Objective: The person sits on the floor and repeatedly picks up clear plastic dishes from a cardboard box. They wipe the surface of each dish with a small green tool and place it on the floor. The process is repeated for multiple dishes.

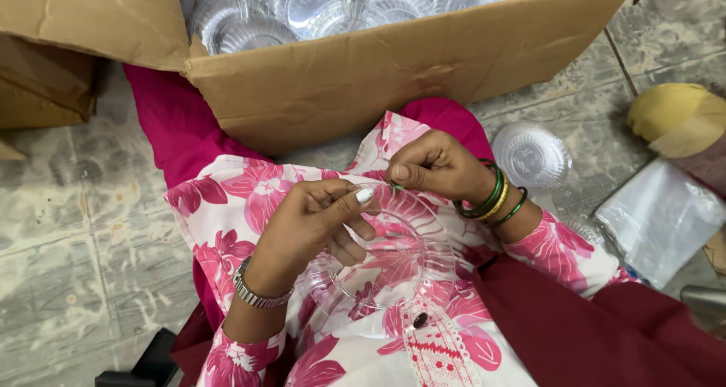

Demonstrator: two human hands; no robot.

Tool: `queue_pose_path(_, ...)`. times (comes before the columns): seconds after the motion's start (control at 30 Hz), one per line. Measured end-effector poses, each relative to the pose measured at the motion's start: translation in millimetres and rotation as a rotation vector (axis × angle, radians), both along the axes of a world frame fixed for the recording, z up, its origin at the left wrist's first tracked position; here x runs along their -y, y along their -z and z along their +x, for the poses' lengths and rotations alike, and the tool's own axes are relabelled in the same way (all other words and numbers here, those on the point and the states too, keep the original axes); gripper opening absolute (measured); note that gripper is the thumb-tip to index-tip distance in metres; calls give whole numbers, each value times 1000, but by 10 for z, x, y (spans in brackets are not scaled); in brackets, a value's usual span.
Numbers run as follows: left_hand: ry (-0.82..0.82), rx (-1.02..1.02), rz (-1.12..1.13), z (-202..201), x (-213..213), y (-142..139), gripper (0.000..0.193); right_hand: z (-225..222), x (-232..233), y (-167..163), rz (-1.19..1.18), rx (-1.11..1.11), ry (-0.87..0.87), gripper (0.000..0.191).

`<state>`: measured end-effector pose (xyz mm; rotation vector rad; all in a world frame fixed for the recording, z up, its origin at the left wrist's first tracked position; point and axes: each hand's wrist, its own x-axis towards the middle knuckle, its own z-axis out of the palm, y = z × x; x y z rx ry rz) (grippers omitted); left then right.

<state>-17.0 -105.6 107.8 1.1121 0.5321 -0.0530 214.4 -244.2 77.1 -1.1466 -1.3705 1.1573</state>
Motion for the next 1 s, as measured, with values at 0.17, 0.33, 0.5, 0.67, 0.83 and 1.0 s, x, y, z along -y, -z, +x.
queue_pose_path(0.17,49,-47,55,1,78,15,31,12,107,-120,35,124,-5,40)
queue_pose_path(0.33,69,-31,59,27,167,-27,30,-7,251,-245,107,214,14,36)
queue_pose_path(0.5,76,-32,76,46,197,-29,28,-35,332,-289,83,213,35,33)
queue_pose_path(0.67,77,-58,106,26,192,-30,26,-27,429,-338,105,261,34,31)
queue_pose_path(0.83,-116,-108,137,-96,-3,-98,31,-75,579,-388,182,276,-72,28)
queue_pose_path(1.0,-82,-83,96,-64,0,-58,29,-140,413,-217,79,213,293,27)
